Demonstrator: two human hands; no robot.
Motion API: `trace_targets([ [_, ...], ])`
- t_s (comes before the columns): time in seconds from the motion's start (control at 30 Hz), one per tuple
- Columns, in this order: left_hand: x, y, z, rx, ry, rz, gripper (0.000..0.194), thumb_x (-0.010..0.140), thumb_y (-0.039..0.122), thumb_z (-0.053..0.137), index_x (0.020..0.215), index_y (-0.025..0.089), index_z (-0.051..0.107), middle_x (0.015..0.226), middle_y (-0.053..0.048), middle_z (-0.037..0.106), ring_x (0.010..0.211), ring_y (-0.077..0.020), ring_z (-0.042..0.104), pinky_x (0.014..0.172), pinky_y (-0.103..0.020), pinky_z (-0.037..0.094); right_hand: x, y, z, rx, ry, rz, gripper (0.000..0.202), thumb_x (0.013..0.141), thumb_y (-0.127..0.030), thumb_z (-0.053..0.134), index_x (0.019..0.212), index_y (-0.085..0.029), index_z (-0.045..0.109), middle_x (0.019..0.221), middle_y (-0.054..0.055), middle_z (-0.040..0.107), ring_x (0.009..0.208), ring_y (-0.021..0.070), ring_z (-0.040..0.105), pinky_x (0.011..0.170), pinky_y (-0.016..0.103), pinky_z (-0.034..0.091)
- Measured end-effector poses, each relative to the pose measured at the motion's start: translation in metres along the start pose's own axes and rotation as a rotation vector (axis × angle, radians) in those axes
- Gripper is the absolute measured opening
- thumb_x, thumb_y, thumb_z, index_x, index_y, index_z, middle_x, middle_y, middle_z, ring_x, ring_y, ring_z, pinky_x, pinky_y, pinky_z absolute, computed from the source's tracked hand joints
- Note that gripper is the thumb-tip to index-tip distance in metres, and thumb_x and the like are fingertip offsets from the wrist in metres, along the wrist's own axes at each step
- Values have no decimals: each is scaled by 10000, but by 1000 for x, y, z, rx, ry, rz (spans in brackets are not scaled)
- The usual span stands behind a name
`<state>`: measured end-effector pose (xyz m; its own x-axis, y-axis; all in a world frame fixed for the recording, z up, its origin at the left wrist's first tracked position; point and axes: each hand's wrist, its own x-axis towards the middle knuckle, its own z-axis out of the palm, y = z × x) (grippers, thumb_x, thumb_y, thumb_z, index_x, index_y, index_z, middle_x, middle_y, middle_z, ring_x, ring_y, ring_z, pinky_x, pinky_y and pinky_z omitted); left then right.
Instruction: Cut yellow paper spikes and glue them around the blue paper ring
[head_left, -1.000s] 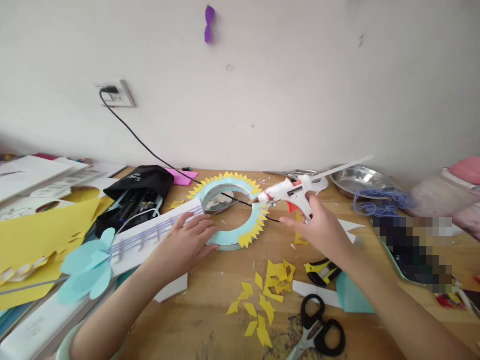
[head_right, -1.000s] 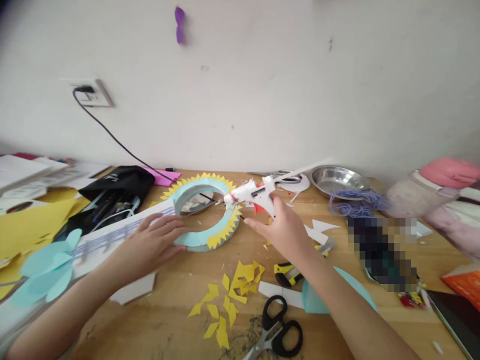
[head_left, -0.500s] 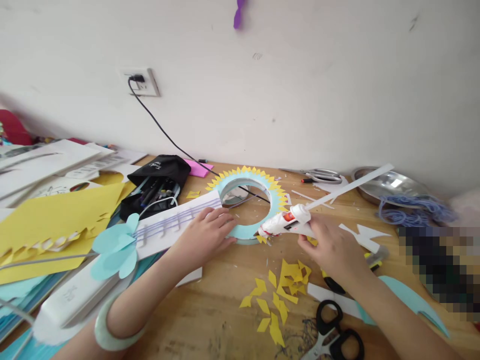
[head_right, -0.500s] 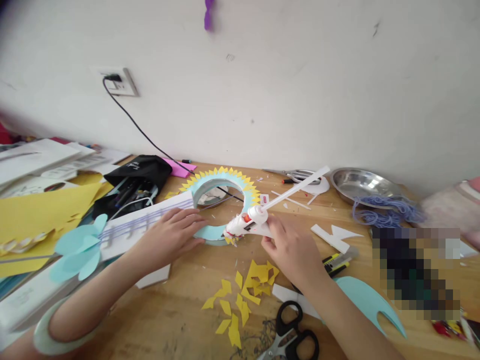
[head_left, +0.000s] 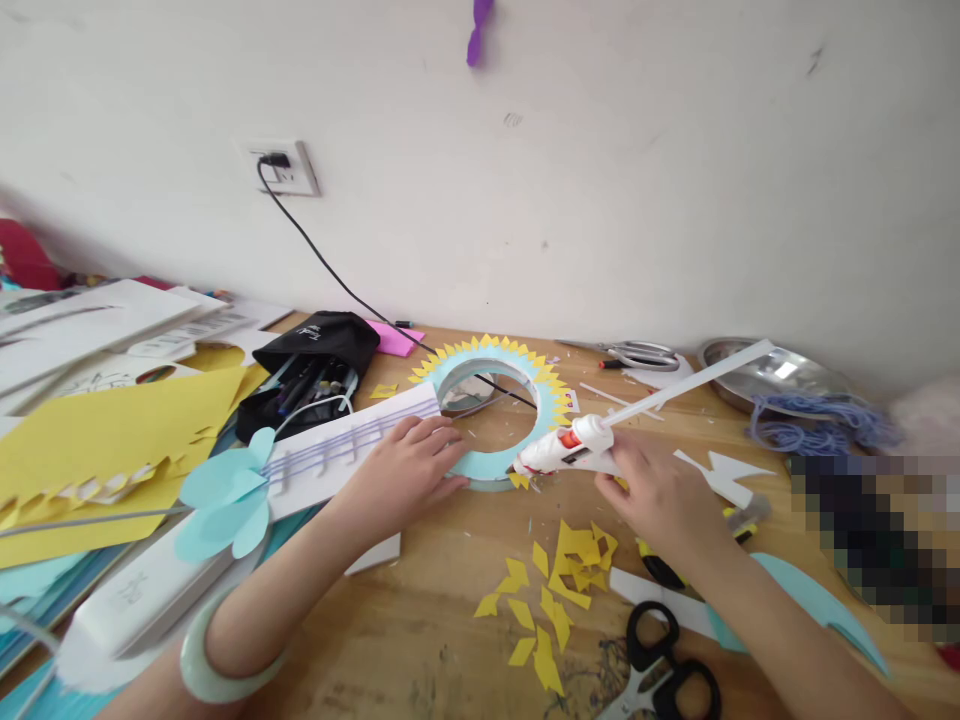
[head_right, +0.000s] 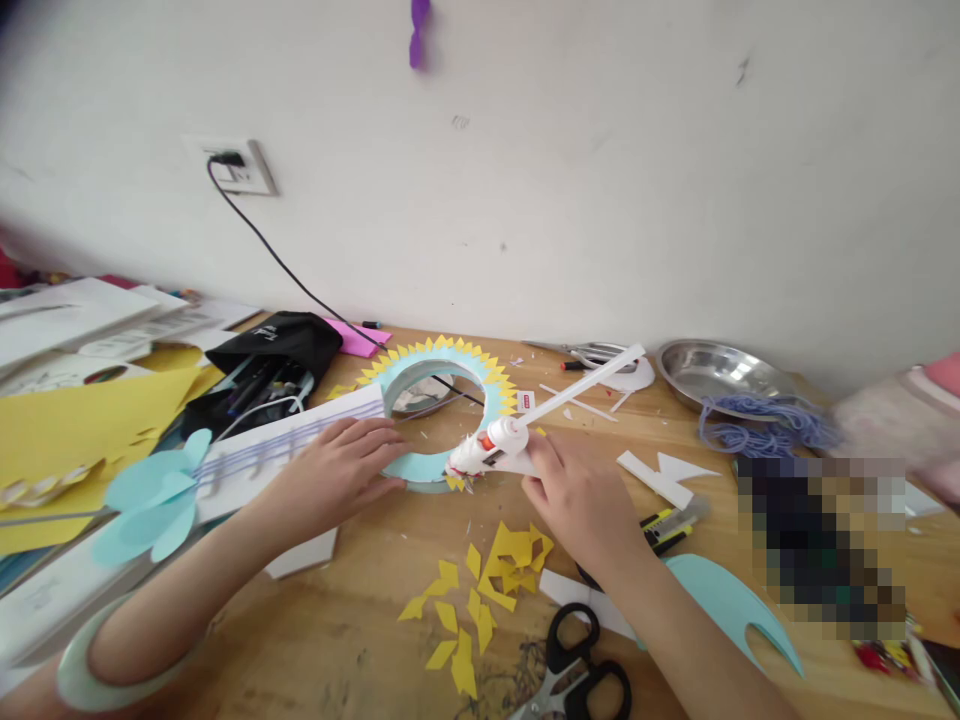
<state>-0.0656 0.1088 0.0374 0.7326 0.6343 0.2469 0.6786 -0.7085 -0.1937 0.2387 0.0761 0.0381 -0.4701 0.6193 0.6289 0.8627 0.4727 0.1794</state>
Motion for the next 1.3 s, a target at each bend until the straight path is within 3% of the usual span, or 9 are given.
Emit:
trace_targets([
  [0.4,0,0,0,-22,4,-3,267,960,348,615,1138,153,654,1138,-91,744,1139,-291,637,912,-385,431,0,5,-3,20,6,-37,248,846,-139,463,1034,-174,621,821,70,723,643,203,667,526,279,437],
  [0.5,1,0,-1,-25,3,-11,248,974,350,590,1133,170,652,1130,-86,746,1155,-281,634,921,-378,437,-1,9,-4,136,-69,106,208,863,-261,542,1041,-191,623,798,59,711,674,221,676,552,286,459],
  [0.63,1,1,-1,-32,-10,-21,248,995,355,545,1152,193,646,1143,-78,746,1170,-276,633,937,-390,456,1,22,-6,348,-258,502,343,794,-474,676,1018,-221,619,658,-7,646,525,193,599,481,274,416],
  [0.73,1,2,-2,-43,-27,-38,270,985,342,564,1182,177,646,1169,-102,741,1189,-294,632,949,-420,478,3,32,-4,507,-316,765,397,740,-533,705,973,-225,613,664,-18,642,560,193,600,498,277,431],
  [0.87,0,11,-12,-49,-60,-116,405,947,293,631,1313,129,581,1364,-196,636,1280,-374,566,1010,-521,462,-1,46,8,714,-335,993,399,745,-563,683,897,-211,572,634,-11,627,568,198,613,495,292,466],
  [0.97,-3,24,-26,-89,-122,-170,353,931,271,630,1248,116,618,1351,-231,628,1206,-422,606,935,-577,505,-10,56,22,770,-358,1072,317,884,-519,496,876,-208,553,602,0,609,514,185,612,460,291,481],
  [1.07,-7,41,-33,-193,-253,-152,108,881,258,684,957,182,699,983,-100,767,897,-332,731,785,-479,576,-18,66,32,689,-397,1110,285,914,-434,426,805,-206,557,611,29,630,499,183,625,449,283,476],
  [1.17,-7,58,-27,-291,-354,-110,87,827,257,751,865,221,682,852,-16,756,759,-262,743,667,-369,576,-24,74,37,523,-470,1097,294,863,-433,524,677,-210,574,526,37,602,447,188,585,433,282,422],
  [1.3,1,73,-12,-357,-385,-98,79,858,245,716,917,221,671,919,-38,741,813,-262,732,675,-355,567,-26,77,37,314,-526,1014,366,824,-489,581,577,-218,594,624,98,666,603,244,642,509,309,415],
])
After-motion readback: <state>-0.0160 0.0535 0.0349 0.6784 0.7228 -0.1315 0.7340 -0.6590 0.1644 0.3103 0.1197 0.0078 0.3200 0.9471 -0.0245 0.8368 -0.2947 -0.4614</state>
